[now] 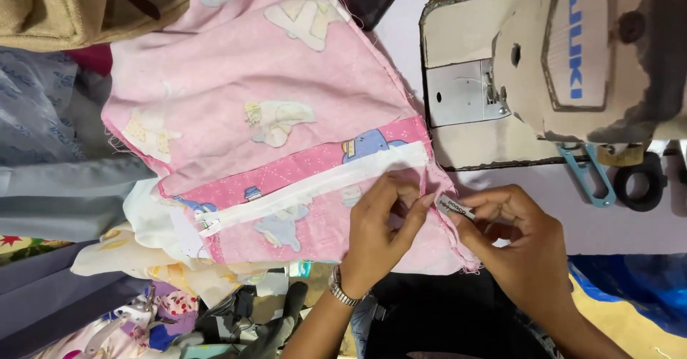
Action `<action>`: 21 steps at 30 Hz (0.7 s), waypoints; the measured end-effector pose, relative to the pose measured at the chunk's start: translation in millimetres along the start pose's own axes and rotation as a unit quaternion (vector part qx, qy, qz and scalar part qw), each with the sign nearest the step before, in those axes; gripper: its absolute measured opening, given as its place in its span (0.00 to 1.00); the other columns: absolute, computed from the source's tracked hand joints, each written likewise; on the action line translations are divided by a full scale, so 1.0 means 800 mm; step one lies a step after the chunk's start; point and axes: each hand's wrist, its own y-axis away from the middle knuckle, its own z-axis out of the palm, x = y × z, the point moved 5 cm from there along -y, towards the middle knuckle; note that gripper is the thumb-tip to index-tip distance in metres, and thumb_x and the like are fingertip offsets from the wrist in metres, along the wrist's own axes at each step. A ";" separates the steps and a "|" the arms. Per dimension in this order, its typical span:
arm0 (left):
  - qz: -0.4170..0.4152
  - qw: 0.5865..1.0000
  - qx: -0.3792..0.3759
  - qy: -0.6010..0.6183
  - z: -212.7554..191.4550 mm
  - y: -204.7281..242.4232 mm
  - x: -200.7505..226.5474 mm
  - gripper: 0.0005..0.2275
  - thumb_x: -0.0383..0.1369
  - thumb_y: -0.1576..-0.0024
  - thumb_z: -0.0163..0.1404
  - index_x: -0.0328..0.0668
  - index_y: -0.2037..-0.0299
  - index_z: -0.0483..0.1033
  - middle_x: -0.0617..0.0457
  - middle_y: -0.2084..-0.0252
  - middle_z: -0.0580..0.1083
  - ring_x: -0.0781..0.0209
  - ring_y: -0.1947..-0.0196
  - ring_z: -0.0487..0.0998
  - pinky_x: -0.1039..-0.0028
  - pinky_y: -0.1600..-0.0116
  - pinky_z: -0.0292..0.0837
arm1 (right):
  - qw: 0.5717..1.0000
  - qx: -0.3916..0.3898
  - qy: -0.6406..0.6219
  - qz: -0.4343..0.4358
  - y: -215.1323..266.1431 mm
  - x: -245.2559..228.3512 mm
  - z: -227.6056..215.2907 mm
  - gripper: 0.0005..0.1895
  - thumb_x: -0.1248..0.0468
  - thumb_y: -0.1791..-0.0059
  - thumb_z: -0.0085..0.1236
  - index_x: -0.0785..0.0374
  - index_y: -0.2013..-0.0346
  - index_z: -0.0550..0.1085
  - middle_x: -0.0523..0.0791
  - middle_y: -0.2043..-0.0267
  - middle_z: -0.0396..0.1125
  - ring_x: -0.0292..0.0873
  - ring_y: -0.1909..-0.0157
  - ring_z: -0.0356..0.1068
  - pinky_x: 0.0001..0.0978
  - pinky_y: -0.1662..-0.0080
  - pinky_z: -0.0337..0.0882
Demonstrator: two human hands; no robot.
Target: The person attaches a zipper to a pink patterned textile bag using a sewing machine and trims excess threads with shears.
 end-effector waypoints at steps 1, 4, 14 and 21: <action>0.003 1.000 0.006 -0.004 0.001 0.001 -0.002 0.07 0.29 0.36 0.53 0.38 0.63 0.67 0.52 0.65 0.70 0.60 0.68 0.70 0.73 0.62 0.68 | 1.000 0.005 -0.003 0.006 0.002 -0.002 0.000 0.11 0.67 0.56 0.70 0.61 0.60 0.79 0.41 0.73 0.71 0.33 0.70 0.70 0.23 0.62 0.74; 0.009 1.000 0.016 -0.004 0.002 0.001 -0.004 0.07 0.29 0.36 0.53 0.39 0.64 0.67 0.52 0.65 0.70 0.63 0.71 0.67 0.76 0.69 0.64 | 1.000 0.014 -0.003 -0.004 0.005 -0.001 0.003 0.14 0.68 0.56 0.69 0.61 0.57 0.78 0.41 0.72 0.68 0.33 0.69 0.69 0.23 0.61 0.76; 0.028 0.999 0.028 0.015 0.001 -0.002 -0.003 0.08 0.27 0.36 0.52 0.38 0.65 0.65 0.49 0.62 0.72 0.62 0.70 0.69 0.76 0.68 0.64 | 0.999 0.019 0.033 -0.034 0.008 -0.001 0.011 0.13 0.70 0.56 0.69 0.60 0.59 0.76 0.40 0.73 0.70 0.33 0.71 0.69 0.23 0.63 0.74; 0.041 0.999 0.025 -0.001 0.000 -0.005 0.001 0.08 0.26 0.36 0.51 0.38 0.65 0.64 0.48 0.63 0.72 0.61 0.70 0.69 0.75 0.67 0.64 | 0.999 0.015 0.042 -0.020 0.005 0.003 0.013 0.13 0.70 0.56 0.68 0.60 0.59 0.77 0.40 0.74 0.71 0.33 0.71 0.69 0.23 0.63 0.73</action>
